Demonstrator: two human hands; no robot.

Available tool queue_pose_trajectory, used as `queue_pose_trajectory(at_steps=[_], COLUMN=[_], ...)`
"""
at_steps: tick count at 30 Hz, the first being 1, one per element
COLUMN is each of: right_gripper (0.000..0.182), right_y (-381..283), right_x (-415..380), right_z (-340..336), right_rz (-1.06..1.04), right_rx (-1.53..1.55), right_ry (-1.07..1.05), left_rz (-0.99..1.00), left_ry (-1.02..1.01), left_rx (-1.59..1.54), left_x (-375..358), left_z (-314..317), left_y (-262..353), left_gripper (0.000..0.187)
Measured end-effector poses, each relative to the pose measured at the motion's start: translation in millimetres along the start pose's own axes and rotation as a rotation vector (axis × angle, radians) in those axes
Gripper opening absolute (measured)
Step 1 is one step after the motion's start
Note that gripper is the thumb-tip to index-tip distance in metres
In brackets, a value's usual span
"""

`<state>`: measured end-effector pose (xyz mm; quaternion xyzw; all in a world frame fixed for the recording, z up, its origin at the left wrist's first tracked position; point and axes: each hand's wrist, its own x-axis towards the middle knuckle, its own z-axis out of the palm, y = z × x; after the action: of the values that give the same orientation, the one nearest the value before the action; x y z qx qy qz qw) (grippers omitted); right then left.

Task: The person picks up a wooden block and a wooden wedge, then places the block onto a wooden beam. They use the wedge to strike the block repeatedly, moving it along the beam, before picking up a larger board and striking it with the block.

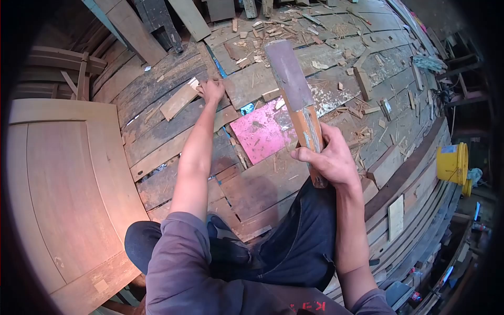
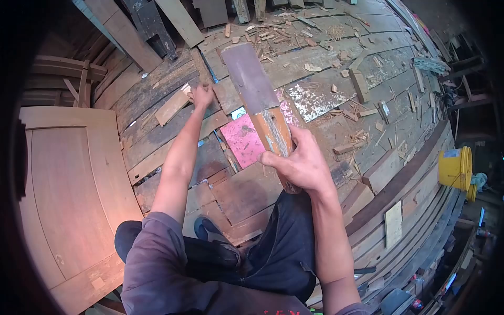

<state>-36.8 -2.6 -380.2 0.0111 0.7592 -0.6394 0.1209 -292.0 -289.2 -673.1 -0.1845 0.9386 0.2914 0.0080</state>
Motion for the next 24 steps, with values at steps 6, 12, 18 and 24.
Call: queue_pose_trajectory(at_steps=[6,12,18,24], right_gripper=[0.046,0.046,0.045,0.047], right_y=[2.1,-7.3,-8.1,0.4], right_x=[-2.4,-5.9,-5.2,-2.1], right_z=[0.2,2.6,7.7,6.3], right_rz=[-0.014,-0.013,-0.078,-0.006], right_rx=[0.074,0.091,-0.026,-0.098], right_ry=[0.011,-0.008,-0.01,0.039], left_rz=[0.002,0.1,0.158,0.133], left_ry=[0.043,-0.184,-0.207,-0.241], left_rx=[0.375,0.679,0.796,0.625], left_x=[11.8,-10.0,-3.9,9.1], left_z=[-45.6,-92.9,-97.8,-104.0], left_y=[-58.6,-108.9,-102.8,-103.0], left_gripper=[0.07,0.075,0.073,0.089])
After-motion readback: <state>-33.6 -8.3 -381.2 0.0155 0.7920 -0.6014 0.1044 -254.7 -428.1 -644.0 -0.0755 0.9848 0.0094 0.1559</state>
